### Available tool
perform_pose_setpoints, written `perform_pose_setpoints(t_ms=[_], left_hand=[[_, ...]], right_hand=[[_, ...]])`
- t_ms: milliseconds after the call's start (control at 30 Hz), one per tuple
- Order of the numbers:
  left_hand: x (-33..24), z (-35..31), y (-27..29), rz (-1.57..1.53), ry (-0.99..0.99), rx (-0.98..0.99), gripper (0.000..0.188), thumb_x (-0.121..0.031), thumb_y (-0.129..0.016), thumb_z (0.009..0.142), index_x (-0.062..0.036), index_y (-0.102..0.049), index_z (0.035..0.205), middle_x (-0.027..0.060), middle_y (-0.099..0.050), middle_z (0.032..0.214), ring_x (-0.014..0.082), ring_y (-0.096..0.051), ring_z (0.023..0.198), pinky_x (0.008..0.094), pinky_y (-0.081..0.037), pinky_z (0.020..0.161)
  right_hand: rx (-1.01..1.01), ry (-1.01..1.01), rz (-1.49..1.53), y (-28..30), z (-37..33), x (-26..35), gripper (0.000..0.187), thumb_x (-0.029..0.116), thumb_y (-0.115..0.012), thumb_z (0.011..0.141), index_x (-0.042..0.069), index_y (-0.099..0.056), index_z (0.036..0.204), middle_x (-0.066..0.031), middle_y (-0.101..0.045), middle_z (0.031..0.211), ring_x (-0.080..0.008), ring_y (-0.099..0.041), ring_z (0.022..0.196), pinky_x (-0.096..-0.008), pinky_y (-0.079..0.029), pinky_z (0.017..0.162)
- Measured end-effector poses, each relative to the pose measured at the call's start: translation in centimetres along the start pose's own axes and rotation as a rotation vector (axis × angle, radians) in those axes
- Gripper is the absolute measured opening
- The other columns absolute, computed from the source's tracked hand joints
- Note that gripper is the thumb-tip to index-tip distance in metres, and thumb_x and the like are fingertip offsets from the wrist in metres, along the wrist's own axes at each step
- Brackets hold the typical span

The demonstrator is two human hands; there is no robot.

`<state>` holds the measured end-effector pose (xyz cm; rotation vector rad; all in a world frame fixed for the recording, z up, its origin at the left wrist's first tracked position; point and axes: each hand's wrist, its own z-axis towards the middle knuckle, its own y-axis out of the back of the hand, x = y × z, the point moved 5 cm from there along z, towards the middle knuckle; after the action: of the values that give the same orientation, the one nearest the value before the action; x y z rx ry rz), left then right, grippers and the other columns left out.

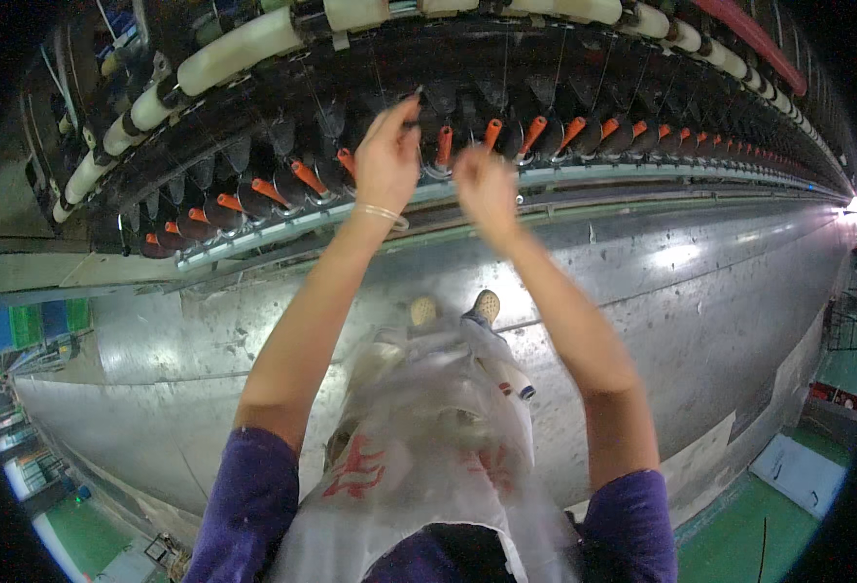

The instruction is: The person threads white yarn through a spinning machine, attaching it to orange bobbins and guiding it through rollers. They repeatedly remove and replace bobbins, adjust the yarn path, and secure the thread to ensure continuous operation.

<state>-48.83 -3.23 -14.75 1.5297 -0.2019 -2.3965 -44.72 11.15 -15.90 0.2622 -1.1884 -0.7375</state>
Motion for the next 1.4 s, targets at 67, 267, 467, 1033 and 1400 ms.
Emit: perform_pose_setpoints(t_ms=[67, 267, 467, 1033, 1400], left_hand=[[-1.9, 1.7, -2.2, 0.084, -0.155, 0.160, 0.036, -0.007, -0.060, 0.075, -0.0042, -0.052, 0.110, 0.0150, -0.061, 0.092, 0.0238, -0.060, 0.075, 0.0300, -0.047, 0.067], [-2.4, 6.8, -2.4, -0.079, 0.314, -0.041, 0.021, -0.009, -0.044, 0.087, 0.0039, -0.060, 0.083, 0.0111, -0.063, 0.068, 0.0163, -0.059, 0.045, 0.0277, -0.048, 0.043], [0.4, 6.0, -4.9, -0.082, 0.569, 0.298, 0.015, -0.013, -0.060, 0.080, 0.0007, -0.063, 0.086, 0.0108, -0.064, 0.075, 0.0152, -0.063, 0.069, 0.0263, -0.050, 0.060], [4.9, 3.8, -3.3, 0.133, 0.271, 0.023, 0.020, -0.010, -0.069, 0.072, -0.0004, -0.052, 0.068, 0.0012, -0.051, 0.068, 0.0127, -0.044, 0.063, 0.0283, -0.040, 0.062], [4.3, -12.2, -23.0, 0.850, 0.715, 0.414, 0.025, -0.020, -0.057, 0.079, -0.0030, -0.056, 0.097, 0.0105, -0.057, 0.089, 0.0235, -0.053, 0.079, 0.0360, -0.044, 0.072]], right_hand=[[-0.191, 0.349, -0.080, 3.1, 6.3, 3.3, 0.014, 0.017, -0.057, 0.075, 0.008, -0.052, 0.067, -0.0087, -0.055, 0.057, -0.0294, -0.055, 0.049, -0.0370, -0.043, 0.041], [-0.152, 0.895, -0.524, 7.0, 15.9, 17.5, 0.009, 0.011, -0.053, 0.079, 0.006, -0.060, 0.080, -0.0149, -0.053, 0.107, -0.0299, -0.050, 0.100, -0.0382, -0.041, 0.081], [0.540, 0.420, -1.170, 5.5, 18.3, 19.1, 0.019, 0.013, -0.049, 0.083, 0.001, -0.063, 0.088, -0.0174, -0.047, 0.120, -0.0302, -0.024, 0.126, -0.0476, -0.012, 0.106], [0.300, -0.495, -0.015, 21.0, -13.9, -18.8, 0.034, 0.008, -0.055, 0.074, 0.007, -0.054, 0.108, -0.0185, -0.046, 0.115, -0.0342, -0.050, 0.099, -0.0390, -0.042, 0.084], [-0.016, -1.092, -0.044, 49.0, -32.8, -45.8, 0.034, 0.022, -0.061, 0.074, 0.003, -0.059, 0.103, -0.0169, -0.063, 0.089, -0.0263, -0.061, 0.083, -0.0331, -0.047, 0.074]])
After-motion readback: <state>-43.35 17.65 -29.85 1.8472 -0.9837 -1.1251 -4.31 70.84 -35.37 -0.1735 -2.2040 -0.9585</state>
